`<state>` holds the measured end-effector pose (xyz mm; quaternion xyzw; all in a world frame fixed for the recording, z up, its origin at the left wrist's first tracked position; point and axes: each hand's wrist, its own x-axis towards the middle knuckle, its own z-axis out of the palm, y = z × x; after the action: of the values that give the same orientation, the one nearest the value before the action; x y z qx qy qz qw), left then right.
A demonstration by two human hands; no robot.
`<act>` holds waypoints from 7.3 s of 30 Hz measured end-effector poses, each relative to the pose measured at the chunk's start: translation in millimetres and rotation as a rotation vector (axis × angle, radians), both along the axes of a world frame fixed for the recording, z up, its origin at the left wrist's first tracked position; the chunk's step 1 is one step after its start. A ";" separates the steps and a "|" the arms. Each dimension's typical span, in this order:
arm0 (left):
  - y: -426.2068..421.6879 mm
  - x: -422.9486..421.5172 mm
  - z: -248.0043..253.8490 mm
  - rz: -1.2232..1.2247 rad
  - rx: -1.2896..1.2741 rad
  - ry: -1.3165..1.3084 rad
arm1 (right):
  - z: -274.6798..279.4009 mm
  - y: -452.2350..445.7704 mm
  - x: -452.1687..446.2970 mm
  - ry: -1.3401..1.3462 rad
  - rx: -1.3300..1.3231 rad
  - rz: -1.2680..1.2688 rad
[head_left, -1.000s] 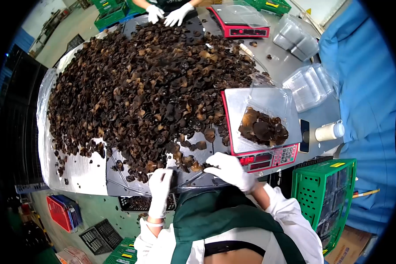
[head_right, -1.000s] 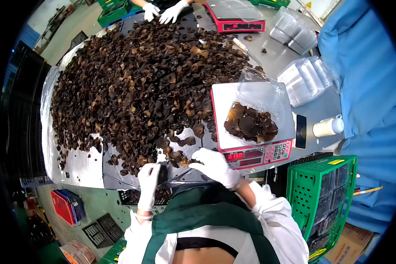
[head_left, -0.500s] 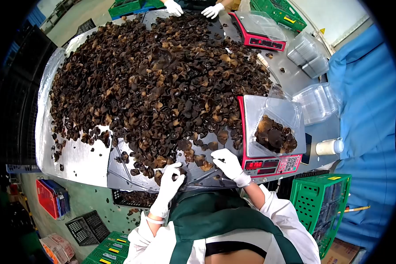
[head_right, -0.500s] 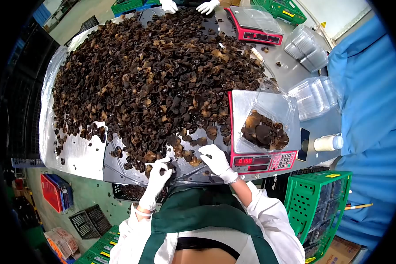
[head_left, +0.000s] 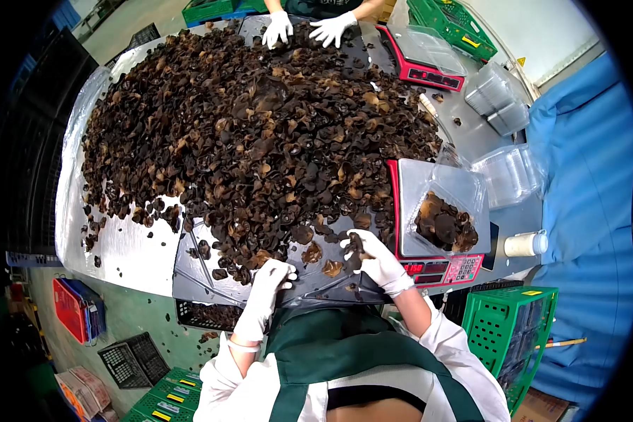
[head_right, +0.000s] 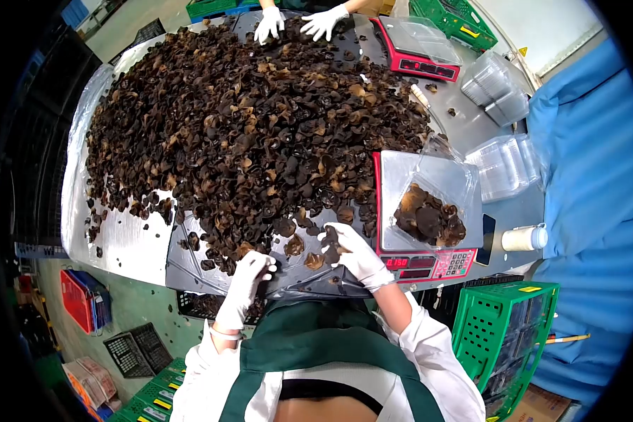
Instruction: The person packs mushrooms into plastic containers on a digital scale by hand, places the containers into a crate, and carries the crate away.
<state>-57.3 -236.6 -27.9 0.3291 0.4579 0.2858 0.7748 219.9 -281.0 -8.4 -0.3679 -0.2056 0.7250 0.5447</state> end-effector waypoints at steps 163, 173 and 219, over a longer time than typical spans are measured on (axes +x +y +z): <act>24.9 236.5 118.3 -0.660 0.364 -0.020 | 264.0 -331.1 145.7 -1.891 -0.499 -1.476; 20.1 221.8 119.5 -0.691 0.476 0.082 | 233.3 -564.2 128.3 -1.612 -1.189 -1.185; 0.3 -15.7 -10.3 0.239 1.136 1.076 | 138.4 -71.3 187.3 -2.036 0.370 0.221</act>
<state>-73.0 -236.3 -38.1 0.7159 0.5858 0.3590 0.1244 407.1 -352.3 130.0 -0.6956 -0.7086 0.0746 0.0920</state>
